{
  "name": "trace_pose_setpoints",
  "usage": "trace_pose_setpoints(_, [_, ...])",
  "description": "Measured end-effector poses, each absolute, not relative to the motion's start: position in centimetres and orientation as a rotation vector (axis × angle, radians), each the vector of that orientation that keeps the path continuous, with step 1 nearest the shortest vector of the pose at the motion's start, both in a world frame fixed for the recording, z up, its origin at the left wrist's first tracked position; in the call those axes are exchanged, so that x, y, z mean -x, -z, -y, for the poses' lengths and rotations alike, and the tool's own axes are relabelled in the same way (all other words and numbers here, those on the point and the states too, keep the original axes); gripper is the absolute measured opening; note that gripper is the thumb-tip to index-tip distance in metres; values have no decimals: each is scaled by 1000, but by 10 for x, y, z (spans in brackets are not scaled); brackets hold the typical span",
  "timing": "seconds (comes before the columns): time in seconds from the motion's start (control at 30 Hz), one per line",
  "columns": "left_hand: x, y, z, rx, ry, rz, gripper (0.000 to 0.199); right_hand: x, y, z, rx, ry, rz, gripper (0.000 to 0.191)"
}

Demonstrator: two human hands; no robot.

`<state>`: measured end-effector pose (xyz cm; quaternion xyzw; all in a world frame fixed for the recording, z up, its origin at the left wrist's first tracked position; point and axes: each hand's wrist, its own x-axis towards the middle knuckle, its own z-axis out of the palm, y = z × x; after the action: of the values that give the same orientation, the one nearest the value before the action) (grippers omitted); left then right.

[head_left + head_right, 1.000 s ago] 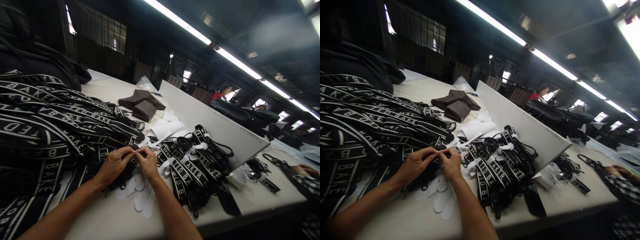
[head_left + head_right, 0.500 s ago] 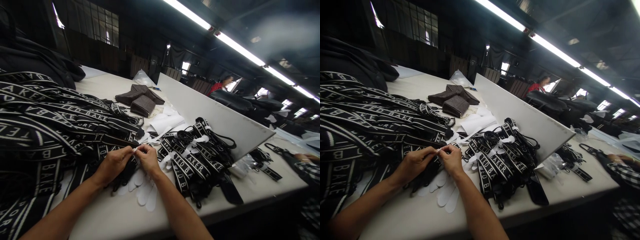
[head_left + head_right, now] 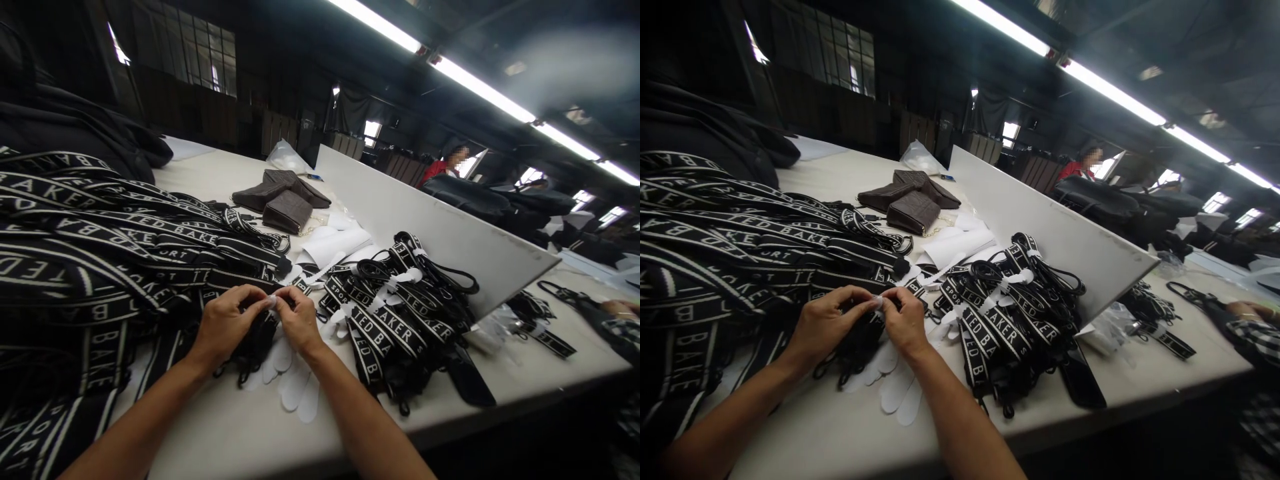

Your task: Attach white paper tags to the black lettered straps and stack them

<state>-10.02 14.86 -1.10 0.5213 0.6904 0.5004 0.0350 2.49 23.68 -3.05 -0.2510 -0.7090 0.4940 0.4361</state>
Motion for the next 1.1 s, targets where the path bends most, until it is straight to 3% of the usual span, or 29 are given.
trace_pose_setpoints(0.23, [101, 2, -147, -1312, -1571, -2057, 24, -26, 36, -238, 488, -1160, 1815, 13])
trace_pose_setpoints(0.73, [106, 3, -149, -972, -1479, -1551, 41, -29, 32, -248, 290, -1380, 1745, 29])
trace_pose_setpoints(1.1, [100, 5, -147, -1484, -1680, -1864, 24, -26, 30, -250, 259, -1594, 1561, 31])
